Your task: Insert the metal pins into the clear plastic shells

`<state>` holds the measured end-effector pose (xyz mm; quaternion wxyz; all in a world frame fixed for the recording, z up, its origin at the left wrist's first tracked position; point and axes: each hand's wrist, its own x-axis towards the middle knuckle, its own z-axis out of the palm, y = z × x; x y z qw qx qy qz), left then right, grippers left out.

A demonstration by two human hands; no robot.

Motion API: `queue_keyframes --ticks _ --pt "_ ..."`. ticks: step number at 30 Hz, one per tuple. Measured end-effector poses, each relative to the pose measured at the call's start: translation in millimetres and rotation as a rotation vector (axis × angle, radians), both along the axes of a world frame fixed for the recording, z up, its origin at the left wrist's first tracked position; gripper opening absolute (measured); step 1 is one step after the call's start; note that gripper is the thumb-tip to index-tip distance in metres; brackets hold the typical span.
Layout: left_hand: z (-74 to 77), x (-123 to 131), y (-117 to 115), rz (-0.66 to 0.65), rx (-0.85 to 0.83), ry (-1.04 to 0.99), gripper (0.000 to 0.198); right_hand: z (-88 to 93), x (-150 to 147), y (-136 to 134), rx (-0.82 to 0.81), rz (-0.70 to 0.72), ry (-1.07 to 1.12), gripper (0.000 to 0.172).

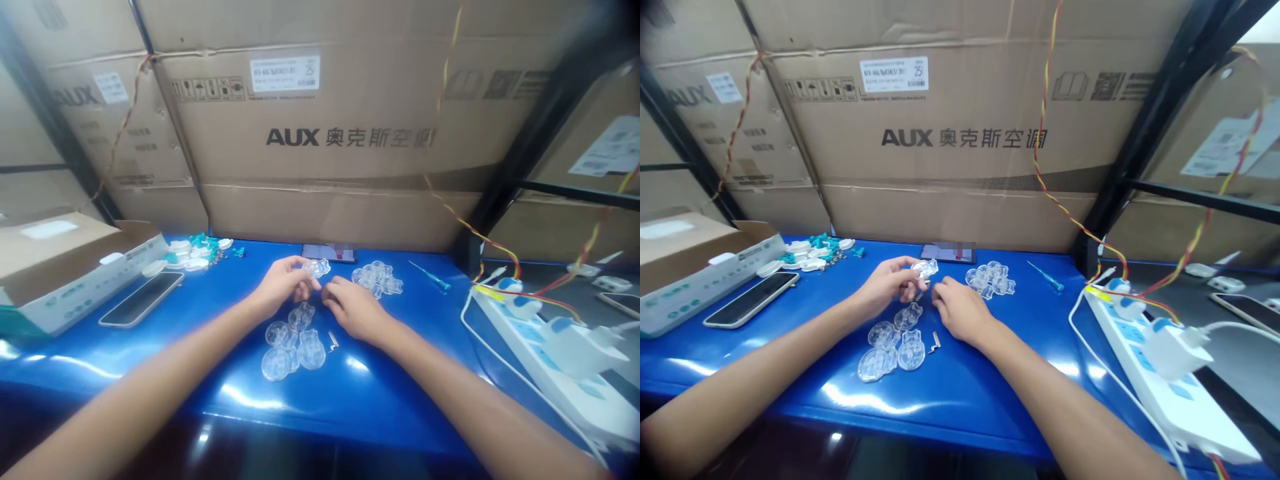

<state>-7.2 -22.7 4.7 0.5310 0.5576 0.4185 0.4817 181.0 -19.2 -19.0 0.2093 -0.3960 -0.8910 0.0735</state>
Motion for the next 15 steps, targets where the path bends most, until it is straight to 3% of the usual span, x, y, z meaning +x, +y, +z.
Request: queue_keyframes --ticks 5,9,12,15 --pt "1.9 -2 0 -0.026 -0.009 0.007 0.026 2.3 3 1 -0.021 0.028 0.101 0.009" --pt "1.6 -2 1 -0.038 -0.012 0.010 0.025 19.3 11 2 -0.194 0.020 0.292 0.012" --pt "1.8 -3 2 -0.026 -0.015 -0.002 0.025 28.9 18 2 -0.314 0.070 0.275 0.012" --pt "1.8 -6 4 0.010 -0.018 -0.002 0.025 28.2 19 0 -0.307 0.134 0.208 0.010"
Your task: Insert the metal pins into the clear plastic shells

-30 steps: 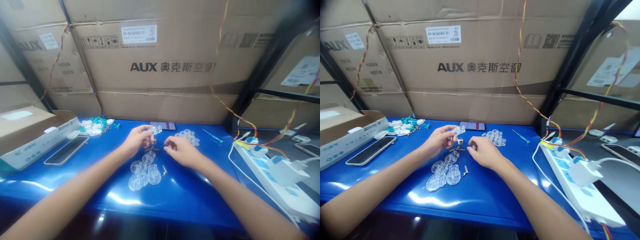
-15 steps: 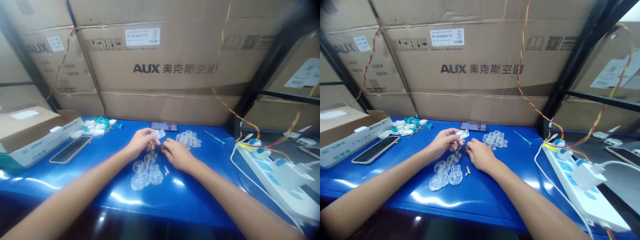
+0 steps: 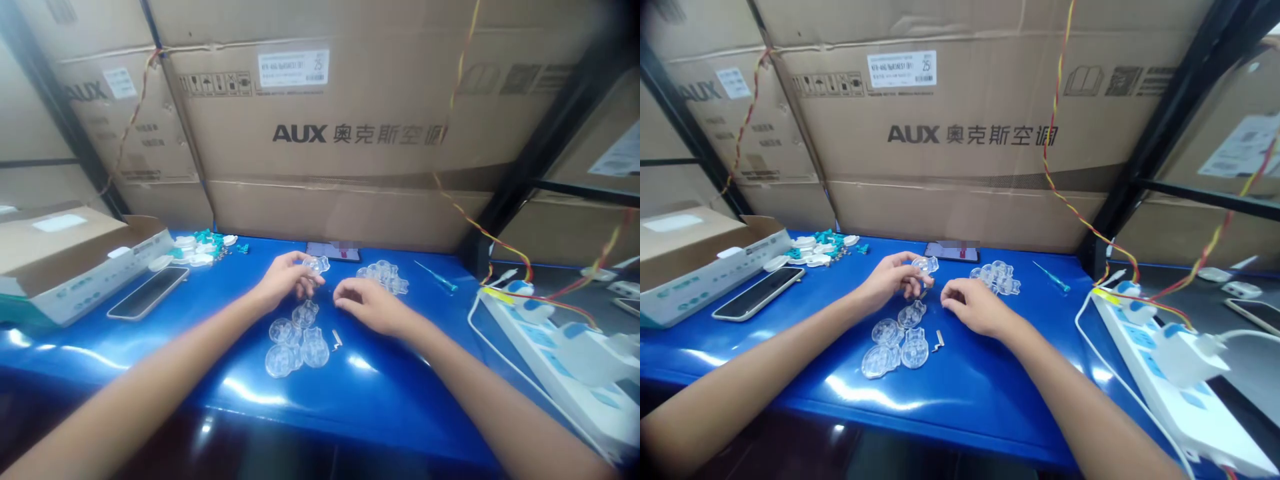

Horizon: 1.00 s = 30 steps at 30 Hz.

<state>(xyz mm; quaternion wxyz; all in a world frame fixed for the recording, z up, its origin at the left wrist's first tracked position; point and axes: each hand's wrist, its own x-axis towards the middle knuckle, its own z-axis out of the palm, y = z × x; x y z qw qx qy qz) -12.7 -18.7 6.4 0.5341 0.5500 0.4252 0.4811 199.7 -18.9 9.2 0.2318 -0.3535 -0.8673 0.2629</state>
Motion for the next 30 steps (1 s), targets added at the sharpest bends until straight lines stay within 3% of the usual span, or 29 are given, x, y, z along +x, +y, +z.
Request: queue_keyframes --ticks 9,11,13,16,19,25,30 --pt "-3.8 -4 8 0.268 0.048 0.047 0.024 -7.1 -10 -8 0.207 -0.052 -0.008 0.014" --pt "-3.3 -6 9 0.320 0.061 0.050 0.023 -1.9 -9 -12 0.177 0.019 -0.044 0.009" --pt "-1.6 -7 9 0.346 0.071 0.057 0.020 5.5 -6 -17 0.043 0.144 -0.107 0.005" --pt "1.9 -9 10 0.355 0.074 0.070 0.018 15.0 -2 -23 -0.158 0.244 -0.163 0.011" --pt "3.9 -10 10 0.362 0.066 0.071 0.017 17.3 -2 -25 -0.219 0.282 -0.191 0.013" --pt "1.7 -7 9 0.327 0.069 0.093 0.017 15.5 -3 -30 -0.105 0.295 -0.272 0.008" --pt "-0.2 -7 9 0.308 0.064 0.091 0.018 21.7 -5 -33 -0.058 0.179 -0.175 0.007"
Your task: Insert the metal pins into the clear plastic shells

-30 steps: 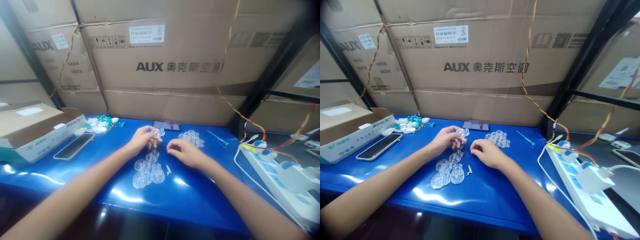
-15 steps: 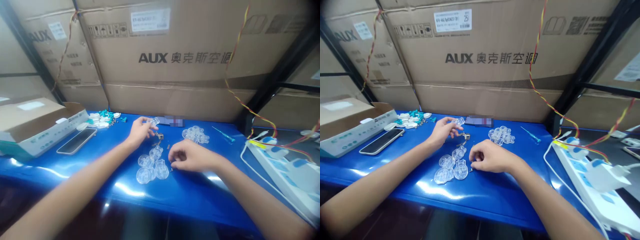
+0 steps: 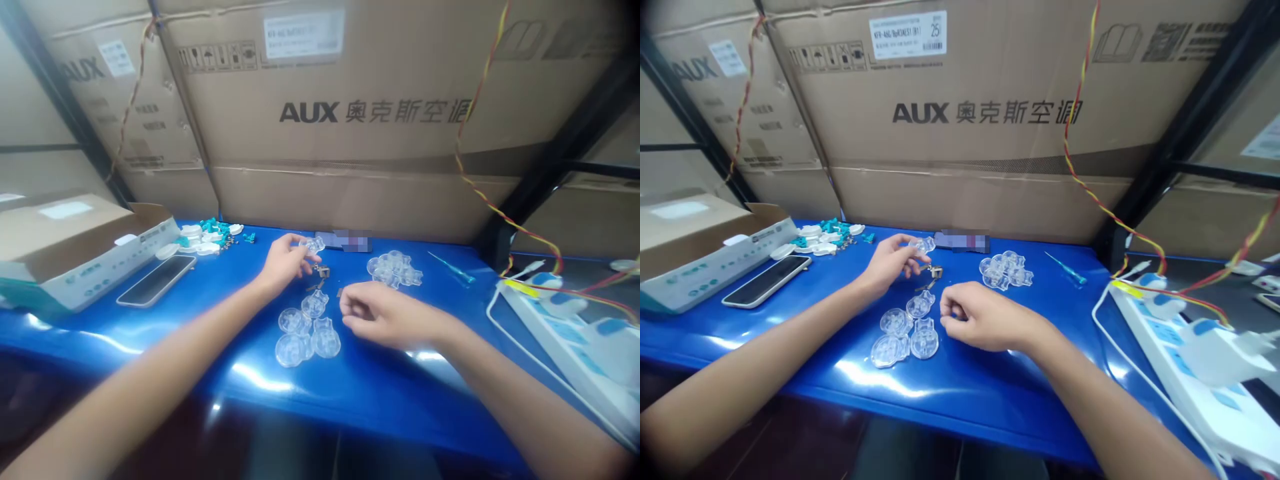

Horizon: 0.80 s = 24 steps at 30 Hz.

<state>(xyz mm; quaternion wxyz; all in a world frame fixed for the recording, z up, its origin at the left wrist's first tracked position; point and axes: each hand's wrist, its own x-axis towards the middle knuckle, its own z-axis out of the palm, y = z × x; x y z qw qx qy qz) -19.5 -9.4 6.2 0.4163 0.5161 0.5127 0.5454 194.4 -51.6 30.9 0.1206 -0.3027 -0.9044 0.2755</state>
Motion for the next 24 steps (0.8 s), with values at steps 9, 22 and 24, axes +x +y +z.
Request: queue_keyframes --ticks 9,22,24 --pt "-1.9 -1 0 -0.030 0.023 0.049 0.019 -5.0 3 19 -0.174 -0.296 0.316 0.006" --pt "4.5 15 -19 -0.394 0.021 0.003 0.037 -7.5 -1 29 -0.616 -0.376 0.901 0.020" --pt "4.2 22 -25 -0.401 0.039 0.034 0.035 -3.5 -3 25 -0.618 -0.360 0.949 0.021"
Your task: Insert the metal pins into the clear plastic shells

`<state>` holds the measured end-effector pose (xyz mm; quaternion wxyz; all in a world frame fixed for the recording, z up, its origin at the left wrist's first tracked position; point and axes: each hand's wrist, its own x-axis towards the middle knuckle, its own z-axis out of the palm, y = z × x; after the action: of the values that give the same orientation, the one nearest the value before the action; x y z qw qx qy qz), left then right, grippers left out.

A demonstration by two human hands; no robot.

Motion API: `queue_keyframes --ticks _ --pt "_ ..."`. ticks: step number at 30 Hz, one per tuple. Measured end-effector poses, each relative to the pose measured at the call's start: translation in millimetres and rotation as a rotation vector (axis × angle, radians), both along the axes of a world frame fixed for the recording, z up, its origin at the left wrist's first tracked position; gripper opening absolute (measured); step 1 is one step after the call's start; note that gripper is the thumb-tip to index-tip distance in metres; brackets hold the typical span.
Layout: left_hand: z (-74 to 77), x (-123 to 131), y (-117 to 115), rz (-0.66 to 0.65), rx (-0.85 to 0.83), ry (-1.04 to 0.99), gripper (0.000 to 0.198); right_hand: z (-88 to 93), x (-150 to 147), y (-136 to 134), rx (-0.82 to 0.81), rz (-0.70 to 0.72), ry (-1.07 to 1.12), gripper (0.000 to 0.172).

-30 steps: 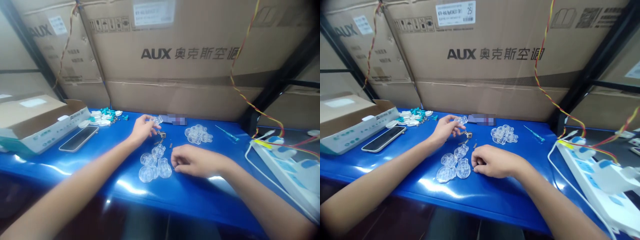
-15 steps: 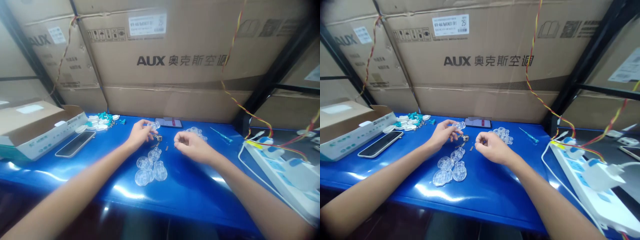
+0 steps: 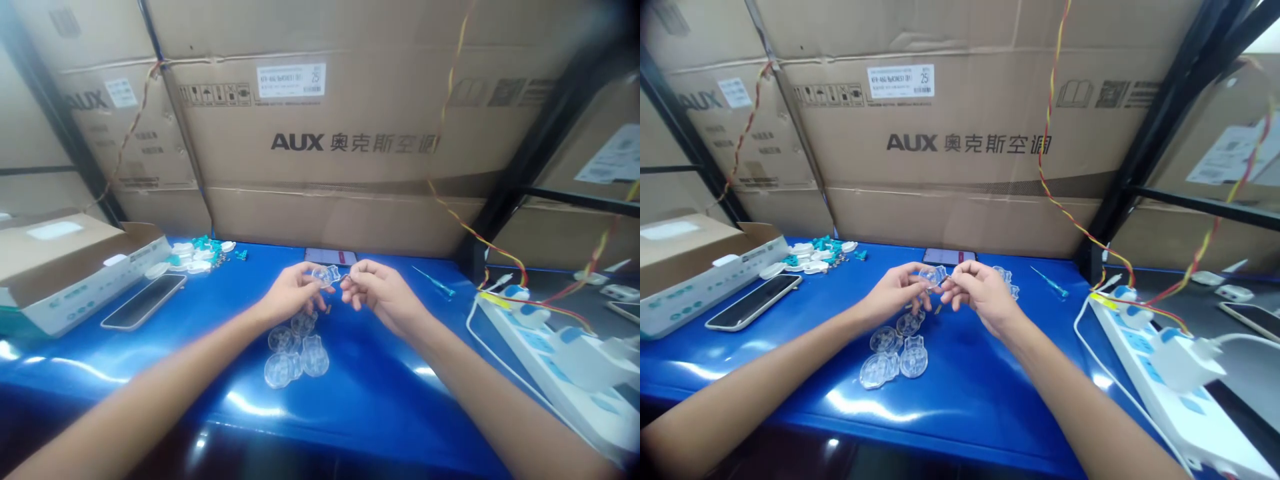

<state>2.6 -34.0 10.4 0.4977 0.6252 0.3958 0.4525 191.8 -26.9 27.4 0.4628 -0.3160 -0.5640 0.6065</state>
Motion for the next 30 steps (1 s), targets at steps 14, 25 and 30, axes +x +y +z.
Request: queue_keyframes --ticks 14,25,30 --pt "-10.5 14 -12 0.050 0.108 0.087 0.027 -8.9 -8 -1 0.057 0.036 -0.055 0.022" --pt "-12.0 15 -14 0.096 0.226 0.151 0.026 -6.4 -13 -6 0.110 -0.009 -0.119 0.021" --pt "-11.8 14 -14 0.115 0.225 0.164 0.027 -5.1 -14 -7 0.133 -0.035 -0.173 0.022"
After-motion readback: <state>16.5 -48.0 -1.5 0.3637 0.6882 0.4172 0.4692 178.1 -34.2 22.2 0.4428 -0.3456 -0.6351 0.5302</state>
